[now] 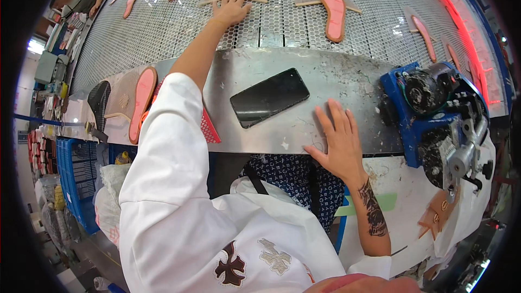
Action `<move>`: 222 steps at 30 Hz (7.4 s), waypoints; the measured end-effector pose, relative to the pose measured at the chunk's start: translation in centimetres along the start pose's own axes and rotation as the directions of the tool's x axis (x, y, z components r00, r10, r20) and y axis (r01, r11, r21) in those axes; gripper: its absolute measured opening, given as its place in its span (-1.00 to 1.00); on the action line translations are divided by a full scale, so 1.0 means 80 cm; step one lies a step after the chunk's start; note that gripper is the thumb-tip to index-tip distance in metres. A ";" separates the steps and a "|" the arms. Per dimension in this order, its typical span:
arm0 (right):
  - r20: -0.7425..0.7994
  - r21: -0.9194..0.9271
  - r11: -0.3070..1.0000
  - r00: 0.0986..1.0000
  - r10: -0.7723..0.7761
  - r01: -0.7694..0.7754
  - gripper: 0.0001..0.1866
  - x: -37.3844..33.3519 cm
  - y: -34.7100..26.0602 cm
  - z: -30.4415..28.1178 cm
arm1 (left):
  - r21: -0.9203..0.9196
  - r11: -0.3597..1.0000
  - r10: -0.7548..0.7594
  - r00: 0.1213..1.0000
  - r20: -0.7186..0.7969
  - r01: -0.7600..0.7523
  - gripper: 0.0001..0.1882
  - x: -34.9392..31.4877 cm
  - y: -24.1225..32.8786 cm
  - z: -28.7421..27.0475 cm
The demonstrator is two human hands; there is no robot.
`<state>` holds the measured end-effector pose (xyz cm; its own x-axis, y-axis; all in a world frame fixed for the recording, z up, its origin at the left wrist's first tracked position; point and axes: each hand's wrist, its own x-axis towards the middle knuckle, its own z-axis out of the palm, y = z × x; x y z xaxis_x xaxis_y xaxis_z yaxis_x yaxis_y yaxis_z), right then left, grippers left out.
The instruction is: The person assembles a mesh handbag by hand, attaching a strap and a metal logo emblem. They repeatedly pick up the bag, align the strap and emblem, and place the bag on the workbench. The person also handles a smartphone and other small parts on the table.
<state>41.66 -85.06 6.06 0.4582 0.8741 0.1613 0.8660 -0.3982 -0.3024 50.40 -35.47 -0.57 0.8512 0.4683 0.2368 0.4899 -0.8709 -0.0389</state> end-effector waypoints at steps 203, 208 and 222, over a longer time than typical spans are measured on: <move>0.175 0.637 0.619 0.868 0.465 -0.460 -0.87 -0.104 0.007 -0.142 | 0.044 0.987 0.116 0.493 -0.862 -0.155 -0.50 -0.071 -0.155 -0.188; 0.243 0.427 0.848 0.943 0.226 -0.313 -0.79 -0.051 -0.020 -0.129 | 0.071 0.983 -0.173 0.980 0.100 0.167 -0.21 -0.092 -0.168 -0.026; 0.084 0.082 0.997 0.997 0.003 -0.010 -0.22 0.022 -0.022 -0.005 | -0.076 0.984 0.121 0.911 -0.395 -0.164 -0.39 -0.008 -0.178 0.021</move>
<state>41.00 -82.92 7.27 0.4422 0.8932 0.0814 0.8422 -0.3824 -0.3800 43.22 -23.11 -1.80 0.7600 0.2623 0.5947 0.3283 -0.9446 -0.0030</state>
